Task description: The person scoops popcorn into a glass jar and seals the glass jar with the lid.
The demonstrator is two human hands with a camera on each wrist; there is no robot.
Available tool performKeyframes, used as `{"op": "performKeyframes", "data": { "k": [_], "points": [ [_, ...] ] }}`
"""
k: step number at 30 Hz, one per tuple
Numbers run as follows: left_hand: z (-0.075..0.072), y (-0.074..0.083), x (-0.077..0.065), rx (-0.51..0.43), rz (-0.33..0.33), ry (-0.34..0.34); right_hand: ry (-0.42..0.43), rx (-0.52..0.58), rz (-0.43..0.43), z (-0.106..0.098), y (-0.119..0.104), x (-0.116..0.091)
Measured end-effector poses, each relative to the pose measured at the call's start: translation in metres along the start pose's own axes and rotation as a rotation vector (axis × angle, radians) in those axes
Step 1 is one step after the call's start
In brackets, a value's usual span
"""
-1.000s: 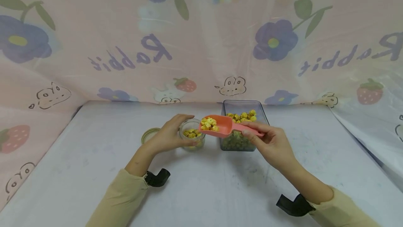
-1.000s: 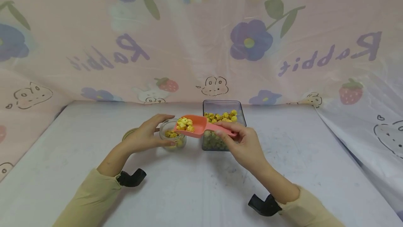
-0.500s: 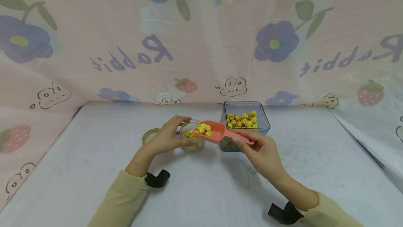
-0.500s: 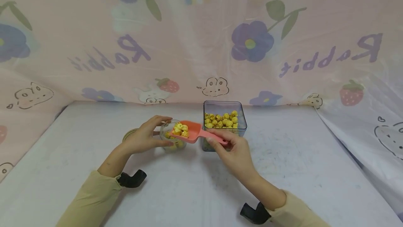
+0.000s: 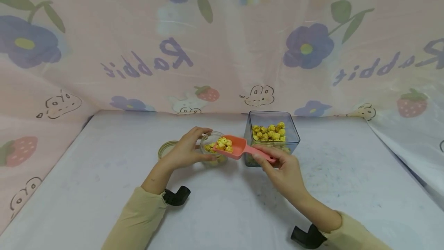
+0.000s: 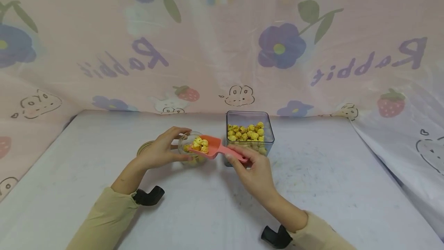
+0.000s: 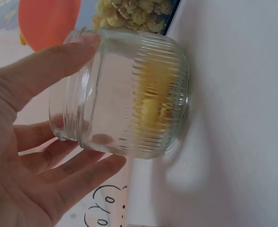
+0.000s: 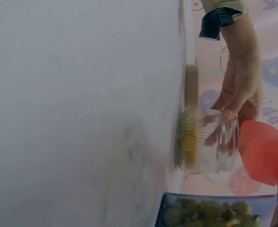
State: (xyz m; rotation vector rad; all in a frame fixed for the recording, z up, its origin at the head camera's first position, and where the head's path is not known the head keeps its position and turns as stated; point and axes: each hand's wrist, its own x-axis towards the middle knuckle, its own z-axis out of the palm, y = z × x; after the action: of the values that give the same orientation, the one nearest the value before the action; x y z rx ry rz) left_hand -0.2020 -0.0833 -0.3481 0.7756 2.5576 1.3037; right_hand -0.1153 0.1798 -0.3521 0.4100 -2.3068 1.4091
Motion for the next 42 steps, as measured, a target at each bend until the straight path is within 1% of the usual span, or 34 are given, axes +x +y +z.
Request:
{"op": "performKeyframes", "data": {
  "k": [5,10,17,24,27,29,34,38,42],
  "points": [
    [0.001,0.002,-0.001,0.006,-0.003,0.001,0.02,-0.032,-0.051,0.003,0.004,-0.001],
    [0.001,0.001,-0.001,0.022,-0.001,0.002,0.026,-0.063,-0.061,0.004,0.004,-0.001],
    [0.0,0.0,0.0,0.017,0.001,0.005,0.004,-0.116,-0.047,0.002,-0.004,0.003],
    [0.0,-0.001,-0.001,0.006,0.006,0.004,-0.036,-0.142,-0.048,-0.003,-0.012,0.013],
    [0.001,-0.003,0.0,0.013,0.016,0.007,-0.049,-0.174,-0.043,-0.005,-0.016,0.017],
    [0.001,-0.003,0.0,0.013,0.009,0.007,-0.057,-0.191,-0.045,-0.006,-0.018,0.019],
    [0.001,-0.003,0.0,0.005,0.011,0.008,-0.07,-0.2,-0.048,-0.008,-0.023,0.022],
    [0.0,-0.002,0.0,0.0,0.011,0.009,-0.078,-0.208,-0.032,-0.01,-0.024,0.022],
    [0.0,-0.002,0.0,0.006,0.012,0.005,-0.09,-0.208,0.002,-0.011,-0.022,0.02]
  ]
}}
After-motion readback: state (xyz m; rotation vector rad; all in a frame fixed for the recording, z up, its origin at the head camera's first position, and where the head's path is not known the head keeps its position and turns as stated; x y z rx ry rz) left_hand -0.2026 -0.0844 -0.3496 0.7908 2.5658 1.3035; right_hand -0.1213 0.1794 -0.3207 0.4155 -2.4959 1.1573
